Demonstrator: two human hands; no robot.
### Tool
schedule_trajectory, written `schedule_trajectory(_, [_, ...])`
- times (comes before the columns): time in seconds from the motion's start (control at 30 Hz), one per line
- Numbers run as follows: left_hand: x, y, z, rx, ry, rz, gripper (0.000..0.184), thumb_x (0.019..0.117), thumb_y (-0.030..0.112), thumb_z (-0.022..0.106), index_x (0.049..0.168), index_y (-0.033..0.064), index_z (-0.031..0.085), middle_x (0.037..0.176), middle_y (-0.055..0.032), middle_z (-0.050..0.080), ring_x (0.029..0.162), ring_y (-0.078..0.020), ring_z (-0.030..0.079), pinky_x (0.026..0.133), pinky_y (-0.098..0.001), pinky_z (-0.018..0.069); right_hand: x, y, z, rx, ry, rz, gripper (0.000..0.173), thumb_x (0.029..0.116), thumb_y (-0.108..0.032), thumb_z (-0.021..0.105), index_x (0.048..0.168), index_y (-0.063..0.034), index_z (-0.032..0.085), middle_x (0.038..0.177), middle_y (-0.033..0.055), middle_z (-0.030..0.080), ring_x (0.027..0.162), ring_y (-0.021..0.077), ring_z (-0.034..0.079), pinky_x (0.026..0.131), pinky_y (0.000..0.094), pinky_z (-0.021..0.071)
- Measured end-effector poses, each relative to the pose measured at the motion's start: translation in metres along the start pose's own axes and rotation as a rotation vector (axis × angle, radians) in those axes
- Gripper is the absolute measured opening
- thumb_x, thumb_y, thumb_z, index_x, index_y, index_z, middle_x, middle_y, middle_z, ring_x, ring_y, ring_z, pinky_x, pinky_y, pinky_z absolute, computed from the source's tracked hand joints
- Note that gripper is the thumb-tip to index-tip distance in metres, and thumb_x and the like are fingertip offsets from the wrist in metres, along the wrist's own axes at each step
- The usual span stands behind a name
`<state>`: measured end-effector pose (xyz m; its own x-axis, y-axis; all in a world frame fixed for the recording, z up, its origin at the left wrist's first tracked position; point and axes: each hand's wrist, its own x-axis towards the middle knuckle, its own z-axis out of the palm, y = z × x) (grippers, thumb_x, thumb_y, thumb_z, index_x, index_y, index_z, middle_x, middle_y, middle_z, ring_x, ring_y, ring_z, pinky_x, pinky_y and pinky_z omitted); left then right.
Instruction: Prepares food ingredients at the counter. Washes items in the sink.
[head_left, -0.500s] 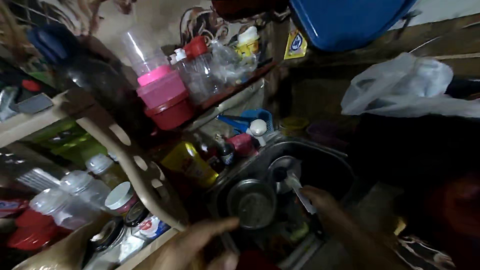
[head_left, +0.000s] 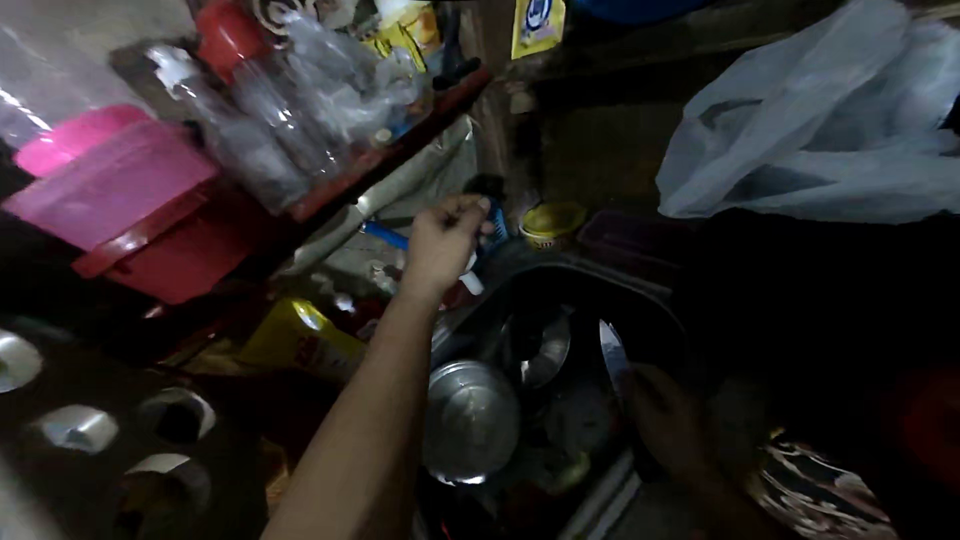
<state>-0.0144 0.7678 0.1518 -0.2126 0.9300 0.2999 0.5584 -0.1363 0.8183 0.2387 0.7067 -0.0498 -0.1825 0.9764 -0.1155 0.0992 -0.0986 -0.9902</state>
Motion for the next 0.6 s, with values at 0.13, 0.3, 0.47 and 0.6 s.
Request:
schedule_trajectory(0.13, [0.007, -0.010, -0.011, -0.199, -0.153, -0.040, 0.039, 0.1093, 0.017, 0.036, 0.121, -0.0022, 0.067, 0.075, -0.0045, 0.073, 0.064, -0.0111, 0.069, 0.066, -0.0288, 0.0601, 0.000, 0.009, -0.001, 0.146, 0.025, -0.075, 0.028, 0.1068, -0.018, 0.046, 0.122, 0.0021, 0.058, 0.075, 0.0006, 0.068, 0.056, 0.0085, 0.065, 0.051, 0.0258, 0.0587])
schedule_trajectory(0.3, [-0.005, -0.014, 0.011, -0.191, 0.149, -0.001, 0.040, 0.1107, 0.026, 0.043, 0.098, 0.0006, 0.071, 0.064, -0.0015, 0.067, 0.049, -0.0093, 0.060, 0.051, -0.0268, 0.0552, 0.004, 0.017, 0.001, 0.192, 0.032, -0.143, 0.025, 0.1054, -0.018, 0.045, 0.117, 0.0005, 0.058, 0.074, -0.0023, 0.067, 0.056, 0.0077, 0.065, 0.051, 0.0252, 0.0590])
schedule_trajectory(0.47, [-0.037, -0.004, 0.039, -0.134, 0.647, -0.004, 0.030, 0.1083, 0.030, 0.051, 0.115, 0.0040, 0.063, 0.082, -0.0027, 0.063, 0.065, -0.0079, 0.060, 0.061, -0.0259, 0.0529, 0.003, 0.006, 0.001, 0.060, -0.014, -0.048, 0.032, 0.1073, -0.021, 0.044, 0.123, 0.0024, 0.059, 0.078, 0.0031, 0.067, 0.058, 0.0101, 0.064, 0.051, 0.0282, 0.0577])
schedule_trajectory(0.6, [-0.098, 0.013, 0.049, -0.278, 0.546, -0.095, 0.052, 0.1091, 0.036, 0.047, 0.155, 0.0124, 0.041, 0.149, -0.0072, 0.052, 0.129, -0.0154, 0.056, 0.106, -0.0390, 0.0484, 0.020, -0.007, 0.026, 0.028, -0.114, 0.117, 0.031, 0.1088, -0.018, 0.045, 0.124, 0.0037, 0.060, 0.084, 0.0085, 0.068, 0.062, 0.0130, 0.065, 0.056, 0.0311, 0.0573])
